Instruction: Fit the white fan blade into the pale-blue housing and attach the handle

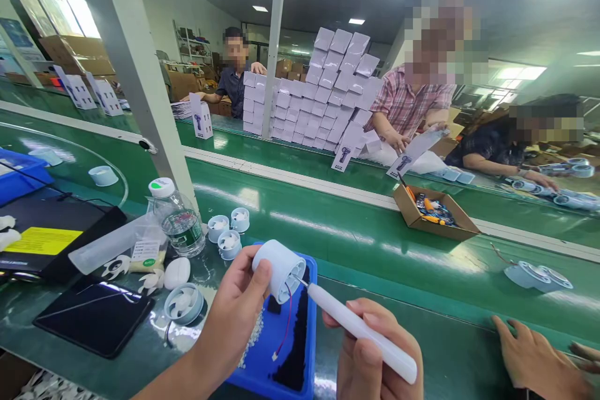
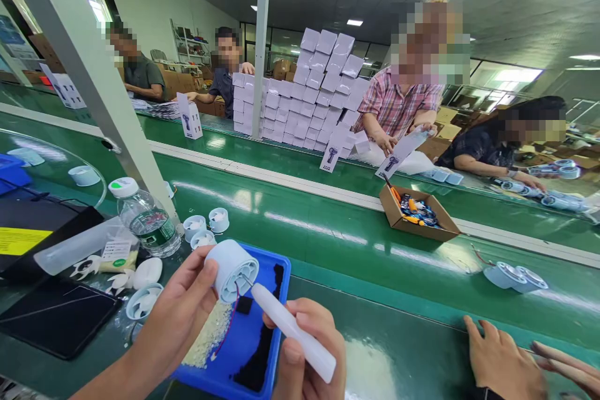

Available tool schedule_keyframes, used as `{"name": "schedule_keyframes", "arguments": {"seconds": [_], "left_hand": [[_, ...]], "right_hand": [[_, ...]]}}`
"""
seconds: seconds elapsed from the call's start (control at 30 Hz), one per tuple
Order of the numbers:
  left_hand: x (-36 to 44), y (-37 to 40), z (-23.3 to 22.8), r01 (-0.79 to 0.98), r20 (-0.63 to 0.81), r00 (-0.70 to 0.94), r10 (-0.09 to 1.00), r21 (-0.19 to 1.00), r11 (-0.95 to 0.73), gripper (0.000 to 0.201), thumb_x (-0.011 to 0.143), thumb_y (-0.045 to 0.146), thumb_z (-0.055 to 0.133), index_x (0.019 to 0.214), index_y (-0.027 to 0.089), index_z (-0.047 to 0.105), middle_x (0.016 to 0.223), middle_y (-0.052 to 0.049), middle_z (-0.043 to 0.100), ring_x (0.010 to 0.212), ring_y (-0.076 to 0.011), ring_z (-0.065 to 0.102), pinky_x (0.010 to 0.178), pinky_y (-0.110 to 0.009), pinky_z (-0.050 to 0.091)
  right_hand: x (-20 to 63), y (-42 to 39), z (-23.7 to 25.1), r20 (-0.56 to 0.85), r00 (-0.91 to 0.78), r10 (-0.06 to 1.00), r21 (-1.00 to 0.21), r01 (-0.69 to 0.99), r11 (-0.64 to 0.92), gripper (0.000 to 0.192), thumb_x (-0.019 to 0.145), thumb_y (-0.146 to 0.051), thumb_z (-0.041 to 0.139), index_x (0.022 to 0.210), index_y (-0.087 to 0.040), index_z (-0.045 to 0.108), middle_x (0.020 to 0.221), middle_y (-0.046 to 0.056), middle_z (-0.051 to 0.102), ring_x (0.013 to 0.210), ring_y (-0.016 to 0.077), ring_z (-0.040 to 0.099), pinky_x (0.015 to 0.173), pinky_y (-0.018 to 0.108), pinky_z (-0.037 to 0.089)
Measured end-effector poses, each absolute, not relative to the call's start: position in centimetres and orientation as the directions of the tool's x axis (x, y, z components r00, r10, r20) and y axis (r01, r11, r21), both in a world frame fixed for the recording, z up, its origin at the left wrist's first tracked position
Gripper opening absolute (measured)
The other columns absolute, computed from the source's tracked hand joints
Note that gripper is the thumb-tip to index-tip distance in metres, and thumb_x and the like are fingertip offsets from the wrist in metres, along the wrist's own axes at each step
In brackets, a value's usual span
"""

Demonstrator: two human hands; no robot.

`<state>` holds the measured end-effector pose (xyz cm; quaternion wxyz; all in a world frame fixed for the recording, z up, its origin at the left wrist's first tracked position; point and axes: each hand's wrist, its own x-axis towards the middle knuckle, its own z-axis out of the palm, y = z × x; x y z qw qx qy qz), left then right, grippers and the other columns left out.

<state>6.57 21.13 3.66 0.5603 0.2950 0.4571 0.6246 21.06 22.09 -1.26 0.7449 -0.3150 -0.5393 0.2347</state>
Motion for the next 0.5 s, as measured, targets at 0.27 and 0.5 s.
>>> {"name": "schedule_keyframes", "arguments": {"seconds": [0.27,0.5], "left_hand": [[6.6,20.9,3.7,-0.421,-0.146,-0.188,0.971,0.905,0.055,0.044,0.082,0.046,0.056,0.118,0.024,0.045,0.092,-0.002,0.057,0.071,-0.0093,0.05,0.065,-0.021,0.043],[6.7,21.0,3.7,-0.409,-0.135,-0.174,0.975,0.911,0.054,0.041,0.084,0.045,0.054,0.117,0.022,0.045,0.082,-0.001,0.055,0.07,-0.0089,0.048,0.065,-0.021,0.041]], "right_hand": [[21.6,22.2,-2.7,0.625,0.306,0.718,-0.766,0.062,0.64,0.027,0.089,-0.033,0.042,0.114,-0.033,0.05,0.098,0.011,0.052,0.079,0.0205,0.057,0.059,0.036,0.051],[21.7,22.3,-3.0,0.603,0.32,0.731,-0.772,0.004,0.635,0.025,0.087,-0.033,0.046,0.111,-0.032,0.052,0.096,0.01,0.053,0.078,0.0193,0.058,0.06,0.035,0.051]]}}
